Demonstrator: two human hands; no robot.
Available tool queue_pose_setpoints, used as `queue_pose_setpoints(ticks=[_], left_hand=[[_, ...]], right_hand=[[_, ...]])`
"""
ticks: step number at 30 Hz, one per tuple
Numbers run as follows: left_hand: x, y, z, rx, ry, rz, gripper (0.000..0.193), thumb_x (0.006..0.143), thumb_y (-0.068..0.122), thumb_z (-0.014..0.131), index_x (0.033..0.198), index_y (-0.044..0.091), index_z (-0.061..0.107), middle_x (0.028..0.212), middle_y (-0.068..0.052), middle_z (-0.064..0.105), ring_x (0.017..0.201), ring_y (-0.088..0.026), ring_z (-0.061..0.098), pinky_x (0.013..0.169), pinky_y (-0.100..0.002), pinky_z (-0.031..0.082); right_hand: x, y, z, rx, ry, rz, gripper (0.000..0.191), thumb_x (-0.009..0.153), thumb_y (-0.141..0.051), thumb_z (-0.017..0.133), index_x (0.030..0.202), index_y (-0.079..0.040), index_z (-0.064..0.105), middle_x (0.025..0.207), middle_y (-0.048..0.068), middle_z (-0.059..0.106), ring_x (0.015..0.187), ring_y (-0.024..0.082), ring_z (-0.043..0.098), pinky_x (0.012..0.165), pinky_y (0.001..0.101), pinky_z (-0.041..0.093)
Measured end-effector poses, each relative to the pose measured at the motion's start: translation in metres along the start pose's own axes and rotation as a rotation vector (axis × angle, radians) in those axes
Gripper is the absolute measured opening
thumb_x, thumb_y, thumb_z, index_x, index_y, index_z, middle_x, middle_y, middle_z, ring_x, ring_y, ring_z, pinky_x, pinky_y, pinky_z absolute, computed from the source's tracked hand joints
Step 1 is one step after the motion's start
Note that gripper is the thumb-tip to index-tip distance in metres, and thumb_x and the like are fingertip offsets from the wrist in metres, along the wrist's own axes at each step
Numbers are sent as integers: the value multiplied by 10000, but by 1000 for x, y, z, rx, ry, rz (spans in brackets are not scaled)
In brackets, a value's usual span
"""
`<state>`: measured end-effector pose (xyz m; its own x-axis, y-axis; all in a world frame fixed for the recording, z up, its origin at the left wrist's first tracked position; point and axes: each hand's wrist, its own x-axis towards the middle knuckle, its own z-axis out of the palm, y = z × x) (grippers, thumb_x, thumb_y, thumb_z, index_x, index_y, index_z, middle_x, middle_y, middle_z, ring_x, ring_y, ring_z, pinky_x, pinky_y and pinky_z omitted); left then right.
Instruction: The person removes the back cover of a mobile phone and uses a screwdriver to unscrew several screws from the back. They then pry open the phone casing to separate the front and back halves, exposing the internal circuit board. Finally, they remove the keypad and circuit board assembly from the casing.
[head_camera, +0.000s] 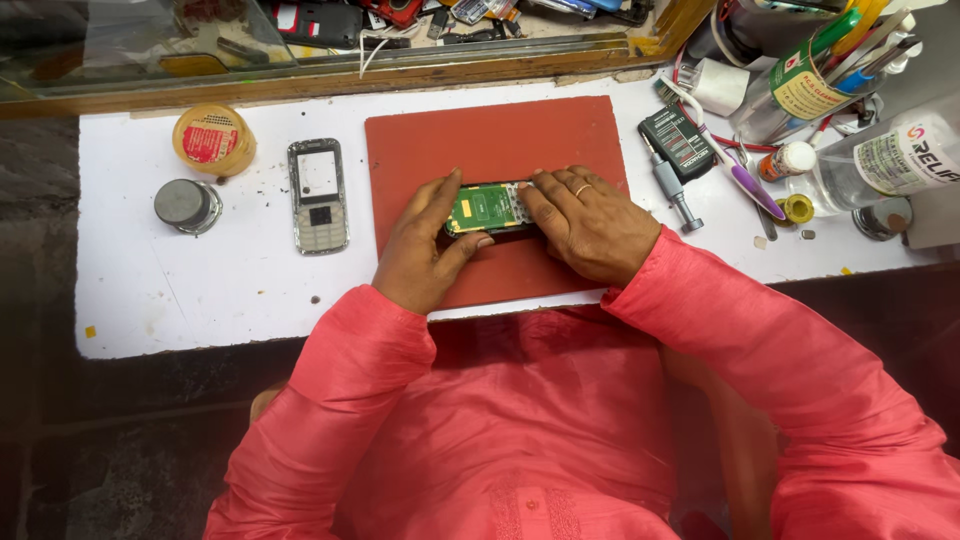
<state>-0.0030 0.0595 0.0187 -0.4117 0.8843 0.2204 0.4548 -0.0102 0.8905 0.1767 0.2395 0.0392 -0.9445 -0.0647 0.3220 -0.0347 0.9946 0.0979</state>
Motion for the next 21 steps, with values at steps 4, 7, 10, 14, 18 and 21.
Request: queue_pose_setpoints(ticks=[4, 7, 10, 14, 18, 21], left_hand=[[0, -1, 0, 27, 13, 44, 716, 905, 101, 774, 1508, -62, 425, 1449, -185, 536, 1250, -269, 619, 1007, -325, 545], [1, -2, 1, 27, 16, 50, 723, 902, 95, 784, 1509, -59, 422, 1455, -183, 536, 1262, -271, 615, 1026, -329, 535], [0, -2, 2, -50, 1, -59, 735, 876, 93, 774, 1508, -24, 418, 1443, -161, 538, 1229, -248, 630, 996, -312, 561], [0, -3, 2, -23, 27, 35, 749, 875, 55, 792, 1523, -25, 423, 1470, -178, 527, 1290, -270, 599, 1044, -331, 537], [1, -3, 3, -34, 34, 29, 757, 860, 55, 796, 1518, -12, 427, 1483, -174, 521, 1298, -271, 596, 1038, -326, 549], [1, -2, 4, -107, 25, -30, 757, 855, 60, 771, 1524, 9, 423, 1486, -159, 518, 1281, -256, 610, 1014, -310, 584]], right_hand=[[0, -2, 0, -18, 16, -7, 553, 899, -140, 651, 1384, 83, 506, 1308, 286, 615, 1173, 426, 637, 1071, 535, 482], [1, -3, 0, -16, 63, -17, 531, 908, -107, 648, 1383, 85, 509, 1308, 296, 608, 1165, 435, 635, 1064, 534, 488], [1, -5, -1, 14, 107, -22, 533, 898, -70, 656, 1386, 94, 517, 1306, 312, 592, 1148, 451, 627, 1060, 529, 499], [2, -9, -6, 75, 139, 25, 579, 831, -36, 682, 1376, 92, 535, 1286, 306, 564, 1140, 463, 614, 1032, 516, 513], [4, -9, -10, 137, 148, 50, 619, 790, 4, 702, 1379, 95, 536, 1258, 293, 538, 1124, 444, 620, 990, 486, 535], [2, -9, -13, 130, 192, 30, 658, 763, 5, 712, 1392, 75, 535, 1266, 297, 522, 1105, 444, 613, 956, 478, 545]])
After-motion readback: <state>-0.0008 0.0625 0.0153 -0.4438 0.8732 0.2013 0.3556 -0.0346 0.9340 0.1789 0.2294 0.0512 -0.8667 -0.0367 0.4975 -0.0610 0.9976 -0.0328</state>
